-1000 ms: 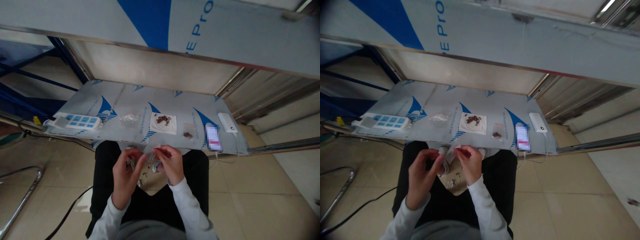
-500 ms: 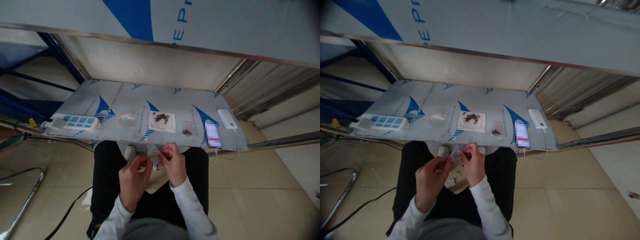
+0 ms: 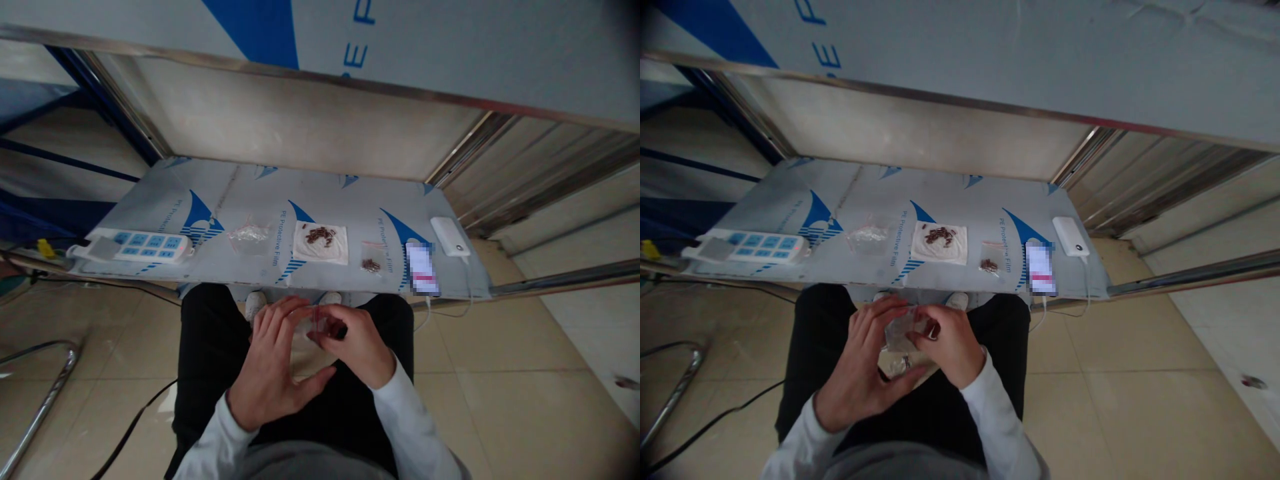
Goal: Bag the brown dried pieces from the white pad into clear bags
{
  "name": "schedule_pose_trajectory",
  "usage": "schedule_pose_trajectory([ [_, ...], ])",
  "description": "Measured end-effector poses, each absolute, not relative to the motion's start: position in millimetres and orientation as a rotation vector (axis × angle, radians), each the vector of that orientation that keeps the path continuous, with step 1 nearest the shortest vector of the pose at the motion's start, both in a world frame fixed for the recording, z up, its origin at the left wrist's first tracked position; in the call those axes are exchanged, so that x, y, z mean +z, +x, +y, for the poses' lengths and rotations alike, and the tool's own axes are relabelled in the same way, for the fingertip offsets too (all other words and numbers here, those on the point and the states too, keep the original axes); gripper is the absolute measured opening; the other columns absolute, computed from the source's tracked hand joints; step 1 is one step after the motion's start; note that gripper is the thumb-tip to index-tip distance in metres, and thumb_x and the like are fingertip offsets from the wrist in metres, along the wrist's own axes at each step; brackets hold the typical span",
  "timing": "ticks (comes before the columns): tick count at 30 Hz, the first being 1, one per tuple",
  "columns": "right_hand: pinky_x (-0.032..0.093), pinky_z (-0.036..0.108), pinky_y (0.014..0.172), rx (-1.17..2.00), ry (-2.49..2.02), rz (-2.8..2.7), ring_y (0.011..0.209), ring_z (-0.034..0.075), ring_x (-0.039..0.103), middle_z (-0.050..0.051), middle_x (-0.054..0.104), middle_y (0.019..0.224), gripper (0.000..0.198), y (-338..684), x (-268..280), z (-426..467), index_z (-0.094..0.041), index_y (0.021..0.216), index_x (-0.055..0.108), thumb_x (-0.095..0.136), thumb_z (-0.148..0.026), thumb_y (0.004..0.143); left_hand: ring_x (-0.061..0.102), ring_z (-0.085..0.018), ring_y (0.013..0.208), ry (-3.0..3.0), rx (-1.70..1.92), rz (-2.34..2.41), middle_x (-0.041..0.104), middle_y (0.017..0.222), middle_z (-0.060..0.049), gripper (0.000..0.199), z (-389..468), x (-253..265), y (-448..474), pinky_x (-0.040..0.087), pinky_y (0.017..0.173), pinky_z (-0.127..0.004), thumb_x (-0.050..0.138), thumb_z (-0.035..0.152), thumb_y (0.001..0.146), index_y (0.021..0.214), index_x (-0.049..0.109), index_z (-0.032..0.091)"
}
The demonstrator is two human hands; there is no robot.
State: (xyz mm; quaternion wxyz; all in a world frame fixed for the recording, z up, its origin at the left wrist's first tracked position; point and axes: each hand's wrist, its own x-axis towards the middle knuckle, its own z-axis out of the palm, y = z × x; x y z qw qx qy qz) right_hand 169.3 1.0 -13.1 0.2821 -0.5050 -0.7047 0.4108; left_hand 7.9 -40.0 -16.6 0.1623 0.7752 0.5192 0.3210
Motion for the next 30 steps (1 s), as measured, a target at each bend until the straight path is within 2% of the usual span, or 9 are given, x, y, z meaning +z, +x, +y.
schedule_pose_trajectory([
  [1,0.050,0.023,0.055,1.131,-1.341,-1.931,0.055,0.013,0.061,-0.002,0.070,0.069,0.023,170.0,-10.0,1.9,-0.021,0.090,0.072,0.075,-0.016,0.067,0.050,-0.035,0.119,2.210,0.884,1.414,0.055,0.127,-0.016,0.075,-35.7,-17.4,6.1,0.039,0.098,-0.051,0.074,0.042,0.064,0.129,0.043,0.020],
  [2,0.049,0.023,0.056,1.150,-1.322,-1.982,0.056,0.013,0.060,-0.002,0.069,0.070,0.022,169.8,-6.8,2.2,-0.021,0.089,0.071,0.074,-0.016,0.067,0.049,-0.035,0.121,2.191,0.849,1.360,0.053,0.131,-0.016,0.082,-30.9,-19.6,5.3,0.039,0.099,-0.050,0.076,0.040,0.063,0.133,0.039,0.020],
  [6,0.048,0.023,0.062,1.098,-1.201,-2.118,0.065,0.012,0.059,-0.001,0.063,0.076,0.011,168.5,-1.6,14.3,-0.021,0.081,0.071,0.074,-0.018,0.071,0.064,-0.022,0.090,1.936,0.815,1.403,0.066,0.100,-0.006,0.043,-13.8,-40.7,6.3,0.052,0.078,-0.034,0.066,0.017,0.070,0.110,0.052,0.022],
  [8,0.049,0.024,0.065,0.989,-1.196,-2.059,0.070,0.012,0.059,0.002,0.060,0.083,0.006,173.5,-10.7,38.8,-0.020,0.080,0.072,0.071,-0.024,0.076,0.063,-0.016,0.071,1.779,0.873,1.532,0.065,0.080,-0.001,0.028,-9.4,-53.2,4.9,0.051,0.064,-0.027,0.064,0.019,0.073,0.097,0.052,0.022],
  [11,0.050,0.026,0.066,0.714,-1.425,-1.963,0.069,0.013,0.057,0.003,0.057,0.085,0.011,187.4,-43.2,100.9,-0.017,0.088,0.071,0.065,-0.022,0.080,0.057,-0.013,0.056,1.647,0.981,1.678,0.056,0.065,0.004,0.026,-10.3,-64.8,-0.7,0.046,0.054,-0.024,0.068,0.029,0.071,0.088,0.050,0.021],
  [15,0.050,0.031,0.081,0.567,-1.673,-2.192,0.083,0.017,0.059,0.010,0.057,0.100,0.031,197.8,-97.0,181.5,-0.011,0.100,0.068,0.071,-0.010,0.069,0.056,-0.013,0.059,1.614,1.031,1.704,0.056,0.070,0.003,0.036,-21.6,-67.7,-7.2,0.048,0.056,-0.026,0.072,0.034,0.065,0.090,0.050,0.021],
  [18,0.045,0.032,0.093,0.553,-1.620,-2.309,0.099,0.020,0.057,0.011,0.059,0.103,0.032,195.2,-121.2,208.8,-0.011,0.101,0.068,0.071,-0.009,0.069,0.056,-0.014,0.061,1.604,1.012,1.707,0.056,0.072,0.003,0.036,-30.0,-70.9,-11.9,0.049,0.058,-0.027,0.071,0.037,0.068,0.092,0.049,0.022],
  [22,0.043,0.029,0.093,0.512,-1.593,-2.430,0.096,0.018,0.059,0.011,0.063,0.099,0.020,192.1,-131.1,214.2,-0.013,0.094,0.071,0.058,-0.008,0.080,0.056,-0.014,0.061,1.553,1.003,1.739,0.054,0.071,0.004,0.035,-33.8,-79.5,-21.8,0.048,0.059,-0.027,0.068,0.038,0.071,0.097,0.049,0.023],
  [30,0.043,0.030,0.091,0.370,-1.716,-2.459,0.096,0.020,0.059,0.013,0.066,0.103,0.026,189.9,-134.2,215.4,-0.013,0.100,0.070,0.052,-0.007,0.082,0.056,-0.014,0.060,1.523,0.987,1.739,0.055,0.069,0.004,0.034,-28.6,-79.4,-27.9,0.048,0.057,-0.026,0.068,0.037,0.073,0.096,0.050,0.021],
])
